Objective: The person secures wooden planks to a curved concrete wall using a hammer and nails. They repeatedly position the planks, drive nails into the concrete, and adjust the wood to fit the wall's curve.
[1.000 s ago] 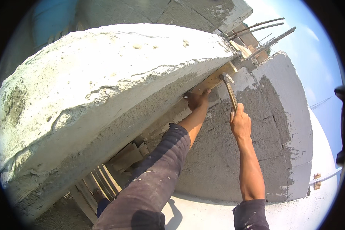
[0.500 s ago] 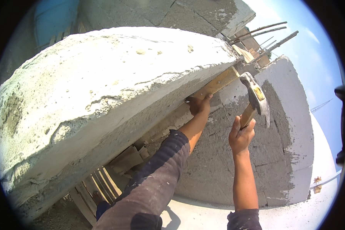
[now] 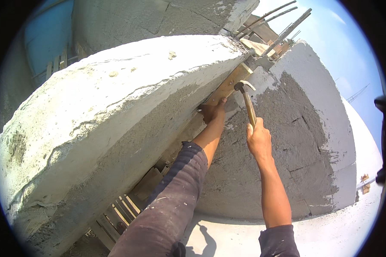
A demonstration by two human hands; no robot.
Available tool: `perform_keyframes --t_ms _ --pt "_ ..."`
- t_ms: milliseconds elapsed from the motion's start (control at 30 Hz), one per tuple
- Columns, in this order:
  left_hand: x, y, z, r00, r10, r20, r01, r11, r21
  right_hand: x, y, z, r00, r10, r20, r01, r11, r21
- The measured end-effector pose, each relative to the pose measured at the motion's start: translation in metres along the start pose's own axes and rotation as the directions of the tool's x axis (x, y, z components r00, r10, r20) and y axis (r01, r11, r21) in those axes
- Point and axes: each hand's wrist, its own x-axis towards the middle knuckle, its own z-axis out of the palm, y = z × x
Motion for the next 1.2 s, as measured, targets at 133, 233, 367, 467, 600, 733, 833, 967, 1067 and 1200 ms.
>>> perform_keyframes --t_ms 133,233,367,467,600,733,833,967,1067,1200 --pt "0.016 -0.014 0.018 0.999 0.022 -0.023 -0.021 0.998 0.06 -0.131 0.043 0.027 0.93 0.359 0.082 -0.364 0.858 0.364" --pt "0.025 -0.023 0.021 0.994 0.111 0.009 -0.111 0.991 0.075 -0.29 0.078 0.085 0.698 0.476 0.535 -0.701 0.299 0.648" --pt "-0.002 -0.035 -0.006 0.921 0.341 0.188 -0.372 0.912 0.171 -0.478 0.08 0.119 0.313 0.633 0.708 -0.948 0.167 0.27" --pt "-0.065 -0.027 -0.043 0.644 0.661 0.386 -0.764 0.526 0.374 -0.579 0.058 0.11 0.189 0.659 0.728 -0.982 0.135 0.132" --pt "-0.115 0.1 -0.068 0.175 0.688 0.704 -0.951 -0.068 0.302 -0.648 0.031 0.111 0.081 0.644 0.761 -0.99 0.138 -0.011" --pt "-0.11 0.228 -0.066 -0.053 0.396 0.917 -0.621 -0.732 0.28 -0.588 0.004 0.13 0.375 0.584 0.72 -0.894 0.434 0.113" --pt "-0.089 0.264 -0.065 0.004 0.234 0.972 -0.555 -0.808 0.197 -0.466 -0.018 0.13 0.619 0.465 0.633 -0.773 0.501 0.388" --pt "-0.075 0.267 -0.049 -0.005 0.112 0.994 -0.513 -0.853 0.093 -0.3 -0.049 0.123 0.97 0.242 -0.019 -0.151 0.662 0.734" --pt "-0.073 0.262 -0.031 0.02 0.084 0.996 -0.437 -0.896 0.084 -0.193 -0.063 0.129 0.977 0.148 -0.151 -0.006 0.733 0.68" --pt "-0.074 0.252 -0.015 0.053 0.141 0.989 -0.377 -0.914 0.15 -0.094 -0.07 0.138 0.965 0.253 -0.064 -0.163 0.775 0.61"
